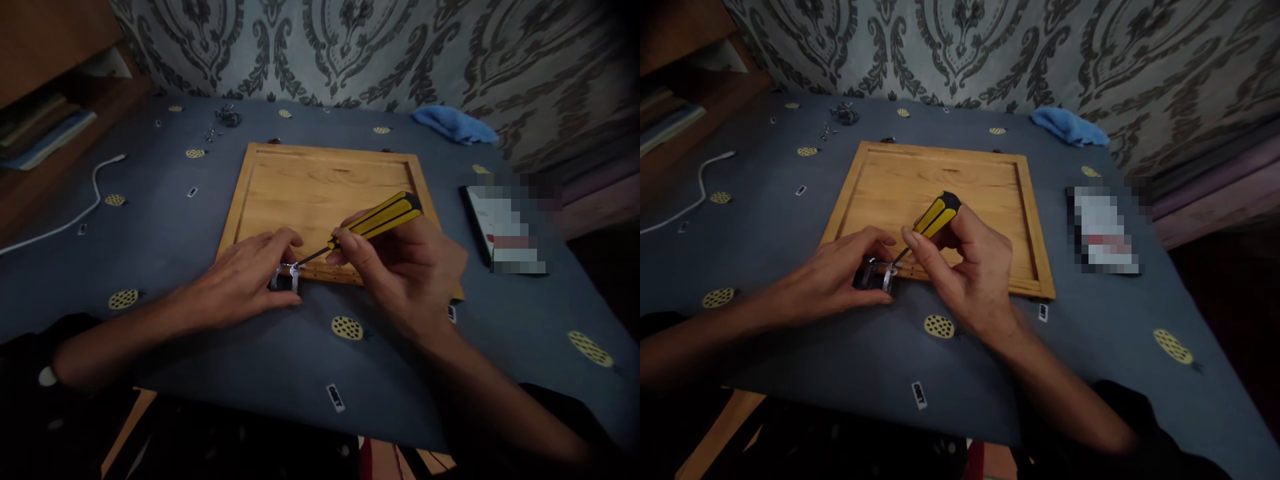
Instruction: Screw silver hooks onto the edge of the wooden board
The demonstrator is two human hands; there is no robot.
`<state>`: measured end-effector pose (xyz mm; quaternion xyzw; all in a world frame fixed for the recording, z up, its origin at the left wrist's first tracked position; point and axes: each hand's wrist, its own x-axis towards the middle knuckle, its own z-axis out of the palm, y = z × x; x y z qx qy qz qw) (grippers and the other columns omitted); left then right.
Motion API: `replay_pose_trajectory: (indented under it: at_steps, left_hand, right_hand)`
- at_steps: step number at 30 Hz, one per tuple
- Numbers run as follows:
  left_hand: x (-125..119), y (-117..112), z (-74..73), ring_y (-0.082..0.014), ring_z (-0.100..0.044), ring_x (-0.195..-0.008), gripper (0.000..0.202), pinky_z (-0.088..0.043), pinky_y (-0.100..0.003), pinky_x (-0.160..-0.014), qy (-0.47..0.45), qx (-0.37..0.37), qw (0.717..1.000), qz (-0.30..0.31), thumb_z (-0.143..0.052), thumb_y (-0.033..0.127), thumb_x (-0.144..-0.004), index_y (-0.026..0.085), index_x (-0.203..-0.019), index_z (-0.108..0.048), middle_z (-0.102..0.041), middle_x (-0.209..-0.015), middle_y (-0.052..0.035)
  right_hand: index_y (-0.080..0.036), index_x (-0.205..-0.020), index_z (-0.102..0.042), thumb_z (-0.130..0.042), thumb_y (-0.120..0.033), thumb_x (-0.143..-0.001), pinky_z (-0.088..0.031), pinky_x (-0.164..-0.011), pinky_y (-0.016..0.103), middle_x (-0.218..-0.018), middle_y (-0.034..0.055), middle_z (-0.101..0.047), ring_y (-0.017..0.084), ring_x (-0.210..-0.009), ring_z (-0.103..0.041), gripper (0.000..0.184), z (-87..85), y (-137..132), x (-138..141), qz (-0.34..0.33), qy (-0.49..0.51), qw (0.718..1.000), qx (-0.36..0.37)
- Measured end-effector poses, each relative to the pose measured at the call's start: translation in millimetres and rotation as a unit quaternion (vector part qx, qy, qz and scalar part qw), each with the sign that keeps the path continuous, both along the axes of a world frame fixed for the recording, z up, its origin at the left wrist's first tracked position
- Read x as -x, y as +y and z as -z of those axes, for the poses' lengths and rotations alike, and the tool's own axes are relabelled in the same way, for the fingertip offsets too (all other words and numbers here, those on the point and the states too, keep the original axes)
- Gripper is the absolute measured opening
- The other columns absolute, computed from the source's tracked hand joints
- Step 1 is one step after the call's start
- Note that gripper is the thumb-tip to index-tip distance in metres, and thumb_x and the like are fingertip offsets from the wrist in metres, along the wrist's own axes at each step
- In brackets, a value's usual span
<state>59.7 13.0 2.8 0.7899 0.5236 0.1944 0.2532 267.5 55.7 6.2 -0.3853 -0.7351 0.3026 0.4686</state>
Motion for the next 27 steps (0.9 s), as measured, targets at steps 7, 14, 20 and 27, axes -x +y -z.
replay_pose_trajectory:
  at_steps: [7,14,20,27]
  left_hand:
    - [0.1,-0.3,-1.4,-0.0254,-0.068,-0.102,0.054,-0.052,-0.037,-0.083,-0.003,0.003,1.000,-0.001,-0.079,0.034,-0.081,0.024,-0.123,-0.047,-0.069,-0.114,-0.0054]
    - [0.6,-0.2,-1.2,-0.0278,-0.067,-0.107,0.053,-0.052,-0.040,-0.088,-0.005,0.009,1.000,0.006,-0.076,0.037,-0.083,0.024,-0.125,-0.046,-0.069,-0.115,-0.0067]
    - [-0.4,-0.3,-1.1,-0.0277,-0.067,-0.108,0.052,-0.052,-0.040,-0.088,-0.004,0.011,1.000,0.005,-0.078,0.033,-0.081,0.023,-0.122,-0.047,-0.069,-0.115,-0.0069]
    - [1.1,-0.7,1.6,-0.0266,-0.067,-0.108,0.054,-0.053,-0.040,-0.089,-0.013,0.004,1.000,0.008,-0.080,0.034,-0.082,0.024,-0.123,-0.046,-0.070,-0.117,-0.0074]
  right_hand:
    - [-0.026,-0.080,-0.065,-0.079,-0.037,-0.087,-0.056,-0.068,0.033,-0.076,0.0001,-0.069,0.020,-0.076,-0.070,0.019,-12.5,-2.9,-4.3,-0.078,-0.035,0.995,-0.058]
    - [-0.029,-0.110,-0.072,-0.076,-0.037,-0.089,-0.061,-0.073,0.030,-0.099,0.0010,-0.076,0.019,-0.089,-0.074,0.022,-28.2,-1.0,-6.4,-0.157,-0.059,0.986,-0.014]
    - [-0.028,-0.089,-0.076,-0.074,-0.042,-0.091,-0.061,-0.069,0.030,-0.090,0.0011,-0.077,0.019,-0.082,-0.074,0.014,-31.5,7.9,-10.7,-0.190,-0.066,0.980,-0.005]
    - [-0.023,-0.091,-0.075,-0.078,-0.041,-0.088,-0.058,-0.061,0.027,-0.077,-0.0013,-0.074,0.014,-0.063,-0.070,0.018,-20.5,7.4,-6.0,-0.110,-0.039,0.992,0.037]
